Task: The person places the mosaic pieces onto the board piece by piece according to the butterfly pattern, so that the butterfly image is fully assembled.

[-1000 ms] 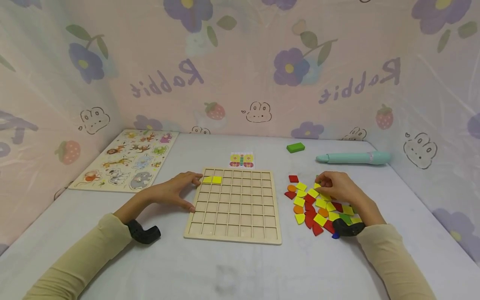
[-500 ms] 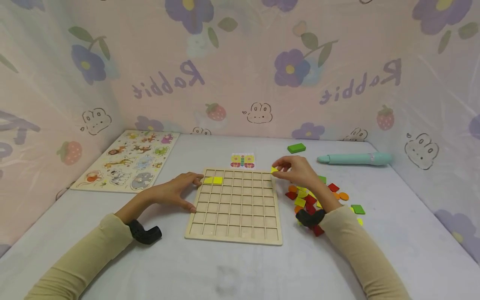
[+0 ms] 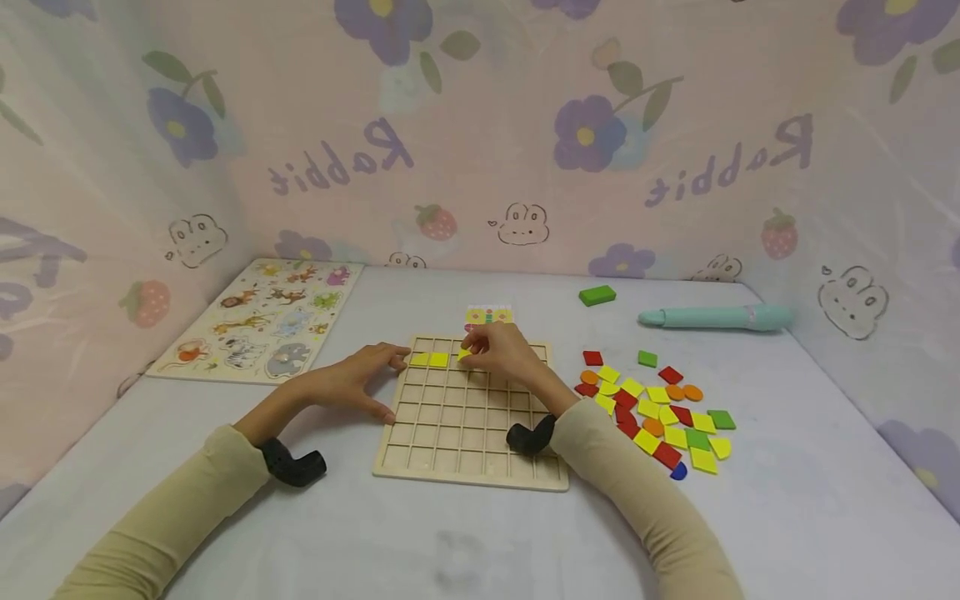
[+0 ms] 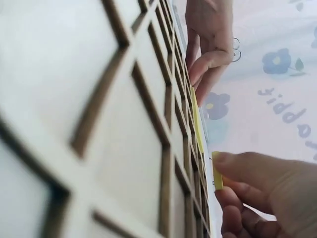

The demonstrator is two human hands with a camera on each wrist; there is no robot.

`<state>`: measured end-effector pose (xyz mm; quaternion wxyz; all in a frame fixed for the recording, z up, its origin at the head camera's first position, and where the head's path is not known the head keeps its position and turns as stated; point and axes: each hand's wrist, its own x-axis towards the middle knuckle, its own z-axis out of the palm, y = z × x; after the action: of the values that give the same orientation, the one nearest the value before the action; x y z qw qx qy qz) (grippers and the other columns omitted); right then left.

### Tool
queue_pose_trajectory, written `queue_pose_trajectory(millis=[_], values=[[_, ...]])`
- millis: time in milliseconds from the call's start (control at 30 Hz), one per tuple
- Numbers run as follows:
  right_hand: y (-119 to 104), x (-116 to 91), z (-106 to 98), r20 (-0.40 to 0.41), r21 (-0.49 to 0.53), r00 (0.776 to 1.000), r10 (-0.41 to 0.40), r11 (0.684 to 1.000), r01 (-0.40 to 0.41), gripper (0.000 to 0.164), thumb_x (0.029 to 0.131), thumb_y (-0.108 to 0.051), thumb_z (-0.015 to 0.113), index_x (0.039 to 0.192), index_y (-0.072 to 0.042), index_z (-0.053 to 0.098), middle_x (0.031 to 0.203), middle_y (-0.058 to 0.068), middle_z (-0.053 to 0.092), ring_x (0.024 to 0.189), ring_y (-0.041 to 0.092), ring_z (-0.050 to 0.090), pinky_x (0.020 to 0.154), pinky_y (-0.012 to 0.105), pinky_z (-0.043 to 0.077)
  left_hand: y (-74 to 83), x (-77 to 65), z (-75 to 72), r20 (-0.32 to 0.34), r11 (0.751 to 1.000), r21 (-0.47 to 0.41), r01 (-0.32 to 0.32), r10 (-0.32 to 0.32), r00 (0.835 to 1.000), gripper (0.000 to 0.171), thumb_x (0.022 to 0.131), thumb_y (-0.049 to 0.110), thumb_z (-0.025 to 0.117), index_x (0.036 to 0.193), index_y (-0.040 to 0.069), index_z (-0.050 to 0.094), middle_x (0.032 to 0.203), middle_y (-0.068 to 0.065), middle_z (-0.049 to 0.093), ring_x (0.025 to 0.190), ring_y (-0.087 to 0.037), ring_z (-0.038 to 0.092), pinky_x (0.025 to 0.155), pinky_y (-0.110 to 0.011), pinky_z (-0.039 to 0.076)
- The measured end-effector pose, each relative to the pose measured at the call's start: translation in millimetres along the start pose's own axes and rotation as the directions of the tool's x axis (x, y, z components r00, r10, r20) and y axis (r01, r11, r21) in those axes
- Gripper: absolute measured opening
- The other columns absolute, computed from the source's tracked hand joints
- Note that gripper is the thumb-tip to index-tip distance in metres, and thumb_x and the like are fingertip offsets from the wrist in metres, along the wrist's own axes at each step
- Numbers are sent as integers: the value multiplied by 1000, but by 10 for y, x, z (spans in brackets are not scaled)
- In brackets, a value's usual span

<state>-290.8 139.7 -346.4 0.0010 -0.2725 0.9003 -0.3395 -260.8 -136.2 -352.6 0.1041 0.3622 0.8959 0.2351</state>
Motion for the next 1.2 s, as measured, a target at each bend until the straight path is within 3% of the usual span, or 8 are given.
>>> queue_pose_trajectory(millis=[167, 533, 967, 1100, 1200], values=[[73, 27, 37, -9, 53, 1000, -27, 998, 27, 24, 78, -20, 76, 97, -6, 70, 84, 1, 66, 74, 12, 60, 66, 26, 50, 15, -16, -31, -6, 1000, 6, 3, -3, 1000, 77, 69, 43, 80, 125, 4, 46, 147, -15, 31, 136, -35, 25, 111, -50, 21], [128, 48, 36, 70, 56, 993, -100, 994, 96, 20, 82, -16, 72, 100, -7, 70, 85, 0, 65, 72, 11, 58, 62, 25, 48, 14, -6, -33, -5, 1000, -9, 9, -9, 1000, 78, 69, 42, 80, 126, 3, 44, 147, -15, 31, 136, -34, 24, 112, -50, 20], [145, 29, 28, 79, 43, 992, -99, 994, 96, 21, 82, -17, 72, 102, -8, 71, 82, -4, 66, 71, 9, 59, 67, 25, 49, 30, 13, -28, 4, 1000, -9, 11, -11, 1000, 79, 69, 43, 80, 128, 4, 43, 146, -15, 32, 136, -34, 25, 111, -50, 21], [126, -10, -87, 82, 32, 990, -113, 993, 110, 26, 83, -17, 71, 107, -6, 69, 85, -1, 66, 76, 11, 60, 69, 27, 51, 31, 6, -20, 2, 1000, -8, 7, -7, 1000, 87, 69, 43, 80, 134, 3, 38, 143, -15, 37, 135, -34, 26, 111, -50, 21], [167, -103, -304, 54, 5, 993, -109, 994, 109, 27, 83, -17, 71, 107, -5, 68, 88, 2, 66, 78, 13, 59, 68, 28, 51, 31, 6, -11, 1, 1000, -17, 0, 1, 1000, 89, 69, 42, 80, 136, 2, 36, 142, -15, 38, 135, -35, 27, 111, -51, 22]])
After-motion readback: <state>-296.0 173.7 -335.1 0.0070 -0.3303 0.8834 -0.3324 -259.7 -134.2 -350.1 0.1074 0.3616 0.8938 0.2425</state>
